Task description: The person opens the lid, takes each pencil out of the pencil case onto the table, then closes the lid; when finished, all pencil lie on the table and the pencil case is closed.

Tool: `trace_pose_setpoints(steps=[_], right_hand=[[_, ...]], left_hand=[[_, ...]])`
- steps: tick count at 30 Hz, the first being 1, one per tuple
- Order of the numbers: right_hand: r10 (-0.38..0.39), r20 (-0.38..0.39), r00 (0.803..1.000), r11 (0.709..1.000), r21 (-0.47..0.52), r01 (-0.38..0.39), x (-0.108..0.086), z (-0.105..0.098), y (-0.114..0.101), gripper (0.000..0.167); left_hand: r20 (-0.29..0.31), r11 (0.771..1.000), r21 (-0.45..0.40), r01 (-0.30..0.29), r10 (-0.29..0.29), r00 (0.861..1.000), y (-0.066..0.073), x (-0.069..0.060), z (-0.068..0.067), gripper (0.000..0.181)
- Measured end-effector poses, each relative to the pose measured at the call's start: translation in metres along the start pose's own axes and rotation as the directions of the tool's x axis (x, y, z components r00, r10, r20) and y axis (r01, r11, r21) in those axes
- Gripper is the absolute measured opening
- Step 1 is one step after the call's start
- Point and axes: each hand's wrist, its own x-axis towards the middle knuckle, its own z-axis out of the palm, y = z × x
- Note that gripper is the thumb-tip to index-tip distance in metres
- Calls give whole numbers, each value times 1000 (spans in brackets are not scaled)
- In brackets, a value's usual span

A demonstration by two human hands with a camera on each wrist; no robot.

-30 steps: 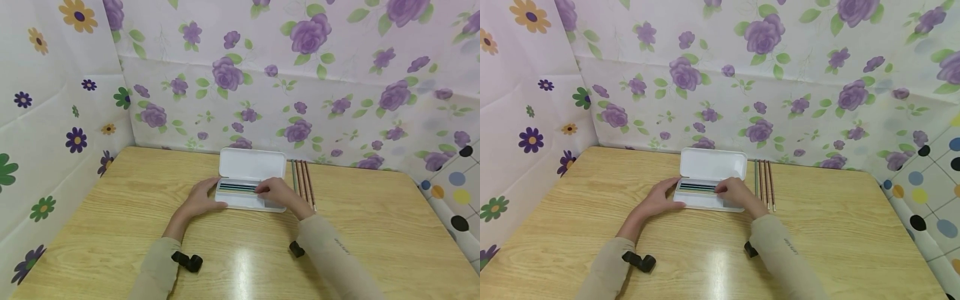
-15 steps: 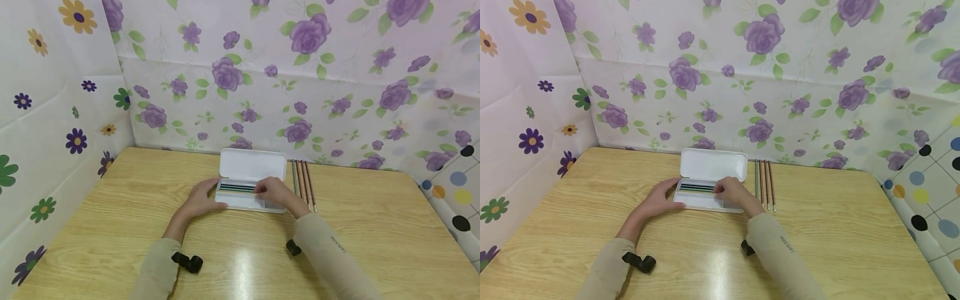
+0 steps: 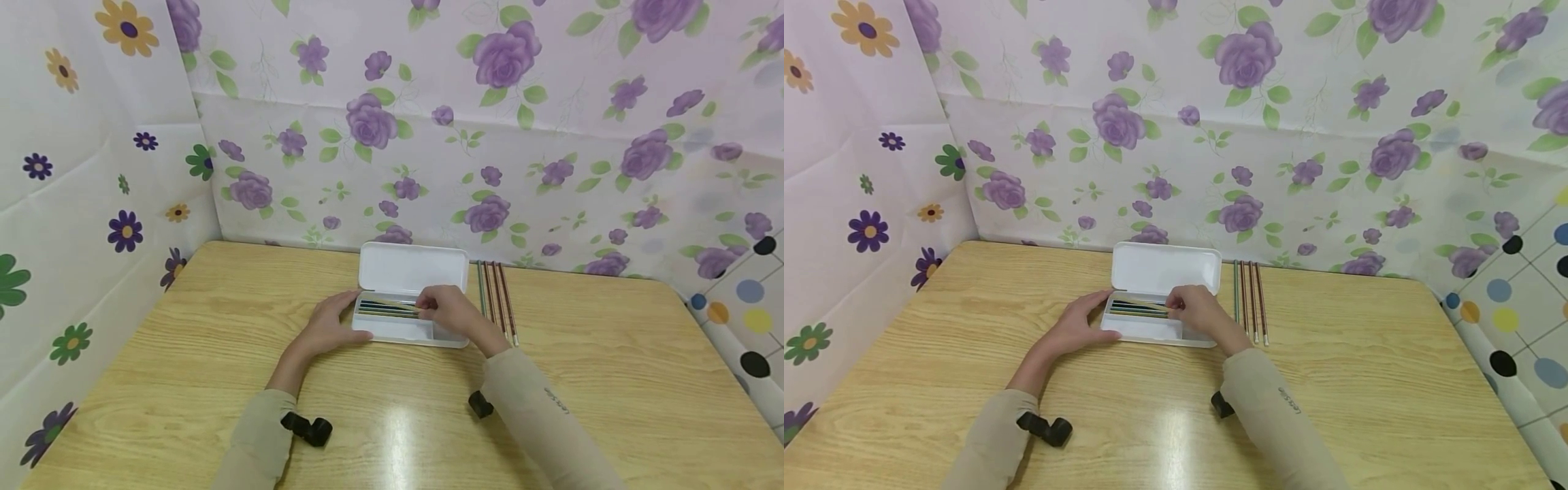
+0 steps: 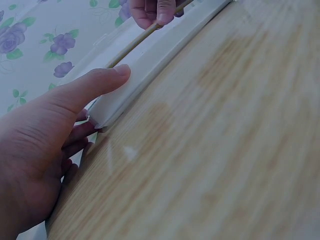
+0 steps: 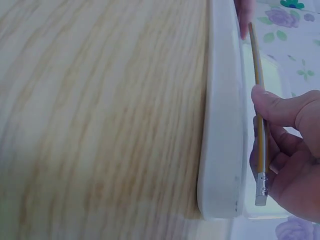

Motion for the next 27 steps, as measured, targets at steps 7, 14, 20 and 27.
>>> trace_pose_setpoints(steps=[7,14,20,27], right_hand=[[-9,-50,999,1000,-19,9,-3,-5,5,17],[71,-53,996,996,58,-68,-9,-14,7,18],[130,-108,986,987,109,-119,-13,-24,11,21],[141,-192,971,987,104,-123,-21,-38,17,25]], left_hand=[[-2,1000,-3,0,0,1000,0,0,0,93],[-4,1000,-6,-6,6,1000,-1,0,0,93],[-9,1000,-5,-15,15,1000,-1,0,0,93],[-11,1000,-10,-21,21,1000,-1,0,0,93]])
